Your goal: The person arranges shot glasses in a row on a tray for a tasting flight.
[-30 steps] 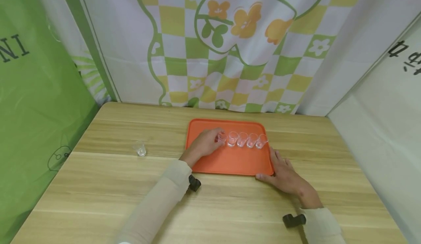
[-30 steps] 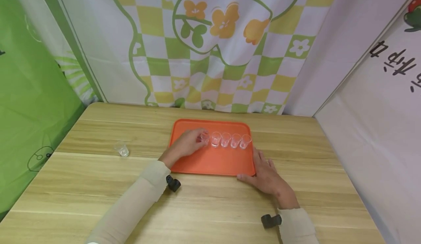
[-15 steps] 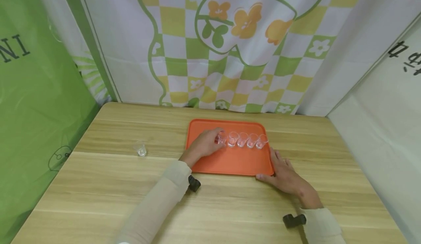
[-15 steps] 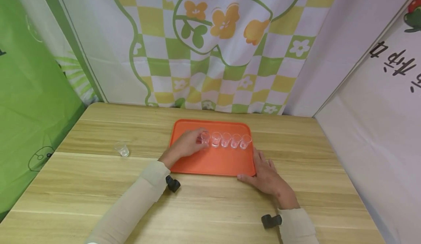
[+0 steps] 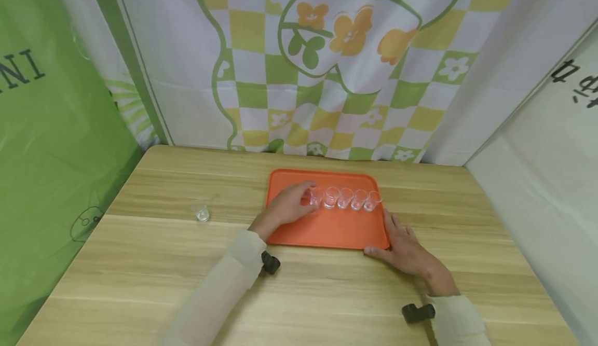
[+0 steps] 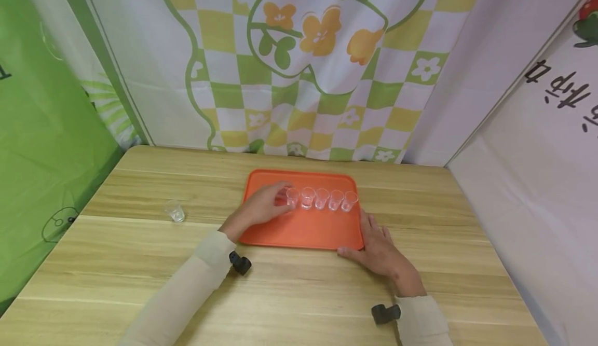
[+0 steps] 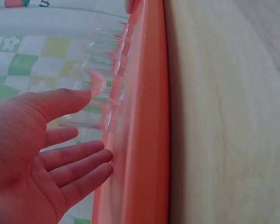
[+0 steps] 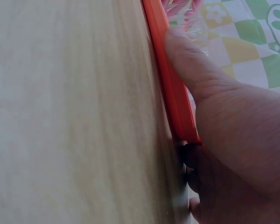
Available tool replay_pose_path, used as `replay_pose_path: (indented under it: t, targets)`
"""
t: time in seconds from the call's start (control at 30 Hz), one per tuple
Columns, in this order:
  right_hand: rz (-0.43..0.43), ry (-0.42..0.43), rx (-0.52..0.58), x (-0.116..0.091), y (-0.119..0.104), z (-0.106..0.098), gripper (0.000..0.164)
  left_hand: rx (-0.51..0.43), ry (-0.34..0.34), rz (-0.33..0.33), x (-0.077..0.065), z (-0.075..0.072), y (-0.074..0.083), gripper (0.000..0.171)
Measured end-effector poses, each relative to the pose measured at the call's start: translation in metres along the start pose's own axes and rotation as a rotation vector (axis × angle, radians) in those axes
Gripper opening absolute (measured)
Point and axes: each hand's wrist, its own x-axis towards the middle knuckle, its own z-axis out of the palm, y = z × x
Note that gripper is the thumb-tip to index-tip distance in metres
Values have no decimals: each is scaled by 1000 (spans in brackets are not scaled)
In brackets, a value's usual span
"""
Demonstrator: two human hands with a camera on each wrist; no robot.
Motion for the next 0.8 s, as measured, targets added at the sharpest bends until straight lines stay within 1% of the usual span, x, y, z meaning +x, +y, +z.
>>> replay_pose_path:
  t: [0.17,0.3,0.43,0.57,0.8]
  targets:
    - [-5,3,-9,1,0,0,113,12,20,15,-6,-5,-1,60]
    - [-16,9,-10,1,-2,0,113,18,38,15,-11,-11,-1,55]
    - [-17,13,-10,1,-2,0,113,20,61,37,-17,-17,1,53]
    - [-20,14,-6,1,-2,1,113,10,76,59,-25,-22,4,56]
    - [-15,17,-5,0,-1,0,113,35,93,54,-42,-33,6,57]
